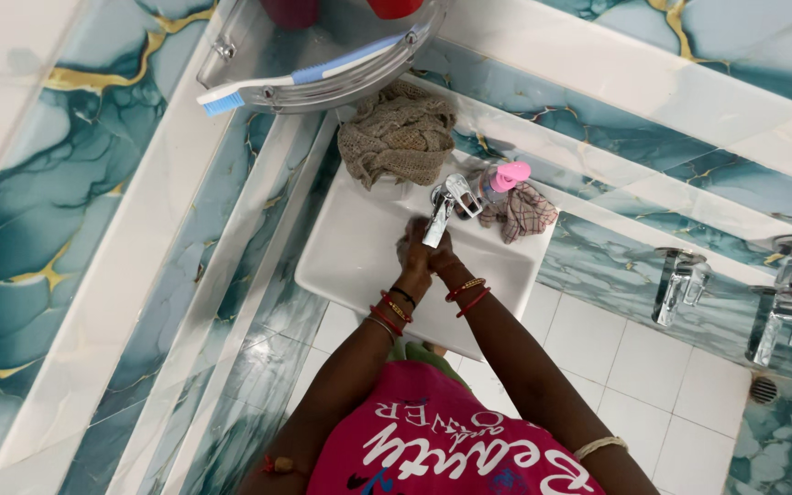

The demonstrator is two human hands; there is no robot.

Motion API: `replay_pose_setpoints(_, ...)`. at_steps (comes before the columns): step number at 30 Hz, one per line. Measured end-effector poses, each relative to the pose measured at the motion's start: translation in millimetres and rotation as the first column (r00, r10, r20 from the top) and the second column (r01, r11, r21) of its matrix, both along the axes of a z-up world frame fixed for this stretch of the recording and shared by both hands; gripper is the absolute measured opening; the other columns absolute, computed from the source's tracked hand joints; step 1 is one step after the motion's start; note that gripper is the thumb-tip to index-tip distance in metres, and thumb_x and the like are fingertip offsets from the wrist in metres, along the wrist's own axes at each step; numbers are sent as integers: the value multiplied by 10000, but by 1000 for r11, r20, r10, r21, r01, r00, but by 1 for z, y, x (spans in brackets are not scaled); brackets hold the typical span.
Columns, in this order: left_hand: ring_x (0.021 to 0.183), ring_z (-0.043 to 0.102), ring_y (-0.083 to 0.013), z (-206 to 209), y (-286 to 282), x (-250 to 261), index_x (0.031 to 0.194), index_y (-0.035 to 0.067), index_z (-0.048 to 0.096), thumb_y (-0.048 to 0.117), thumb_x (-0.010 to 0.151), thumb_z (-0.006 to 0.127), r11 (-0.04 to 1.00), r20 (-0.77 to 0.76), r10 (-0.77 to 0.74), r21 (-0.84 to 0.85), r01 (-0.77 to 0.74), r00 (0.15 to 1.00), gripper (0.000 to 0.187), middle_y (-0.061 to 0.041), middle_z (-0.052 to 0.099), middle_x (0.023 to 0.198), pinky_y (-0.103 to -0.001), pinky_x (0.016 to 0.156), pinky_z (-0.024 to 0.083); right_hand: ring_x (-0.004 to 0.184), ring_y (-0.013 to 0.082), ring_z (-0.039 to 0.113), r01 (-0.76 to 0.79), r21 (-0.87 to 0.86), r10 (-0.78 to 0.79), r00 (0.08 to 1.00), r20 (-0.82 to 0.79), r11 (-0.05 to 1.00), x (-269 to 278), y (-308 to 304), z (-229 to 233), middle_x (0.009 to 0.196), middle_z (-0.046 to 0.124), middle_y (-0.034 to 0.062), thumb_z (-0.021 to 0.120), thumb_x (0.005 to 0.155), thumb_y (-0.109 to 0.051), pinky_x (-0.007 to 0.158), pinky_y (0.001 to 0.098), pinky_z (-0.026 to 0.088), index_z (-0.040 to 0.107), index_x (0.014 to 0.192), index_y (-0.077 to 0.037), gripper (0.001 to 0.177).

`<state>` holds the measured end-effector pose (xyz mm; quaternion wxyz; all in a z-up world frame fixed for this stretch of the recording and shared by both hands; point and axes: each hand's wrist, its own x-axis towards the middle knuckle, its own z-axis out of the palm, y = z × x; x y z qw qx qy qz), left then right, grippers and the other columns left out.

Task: The person cleans a bathroom sink and several wall-mounted faucets by applying a liquid cleaner from various bottles and scrubbing the surfaces with a cloth.

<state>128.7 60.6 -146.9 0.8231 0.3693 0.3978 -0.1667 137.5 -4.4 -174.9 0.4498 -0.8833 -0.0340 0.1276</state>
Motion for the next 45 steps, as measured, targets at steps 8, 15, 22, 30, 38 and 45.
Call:
replay_pose_setpoints(8,838,655,-260,12,21,21,1148,111,650,282,968,543,979,14,-186,-82,186,982,270,-86,690,997,-439,688,536,1142,222,579,110,-78,-103,991,88,991,-24,-2,12,1239,606,86,492,992,-182,1014,376,484,536,1339,-82,364)
replay_pose_setpoints(15,1141,593,-378,56,-10,-4,1263,75,636,183,828,742,285,319,-666,944,-166,674,461,-155,649,1186,-536,960,459,1134,217,547,126,-230,-98,987,131,965,-29,-9,9,1226,575,72,494,1018,-223,1022,378,459,512,1331,-99,337)
replay_pose_setpoints(22,1204,605,-320,135,-8,-16,1134,111,615,290,780,829,53,215,-850,943,-329,480,451,-101,583,1266,-541,1021,435,1126,212,514,80,-377,-16,985,170,923,-19,-8,19,1214,545,58,495,1044,-265,1029,379,434,487,1323,-116,316)
replay_pose_setpoints(30,929,679,-387,148,-13,-4,1235,102,618,305,905,745,-182,0,-915,892,-413,403,407,-360,496,1362,-462,806,584,1087,195,536,221,758,-276,960,-56,614,-22,-8,27,1221,539,43,506,1040,-276,1002,371,482,448,1319,-162,307)
replay_pose_setpoints(38,944,704,-388,126,-2,10,1121,103,751,193,799,742,-117,36,-937,905,-409,346,335,-359,480,1403,-443,809,596,971,180,679,631,755,-150,775,-613,176,-38,-36,57,1115,680,53,482,1051,-364,841,347,590,553,1268,-95,353)
replay_pose_setpoints(45,1018,713,-353,114,30,-3,1110,82,769,-18,822,638,64,186,-951,900,-430,247,332,-311,512,1499,-452,856,585,746,175,742,475,384,-450,879,-159,792,-41,-73,111,952,755,123,532,935,-66,653,308,613,681,1095,10,232)
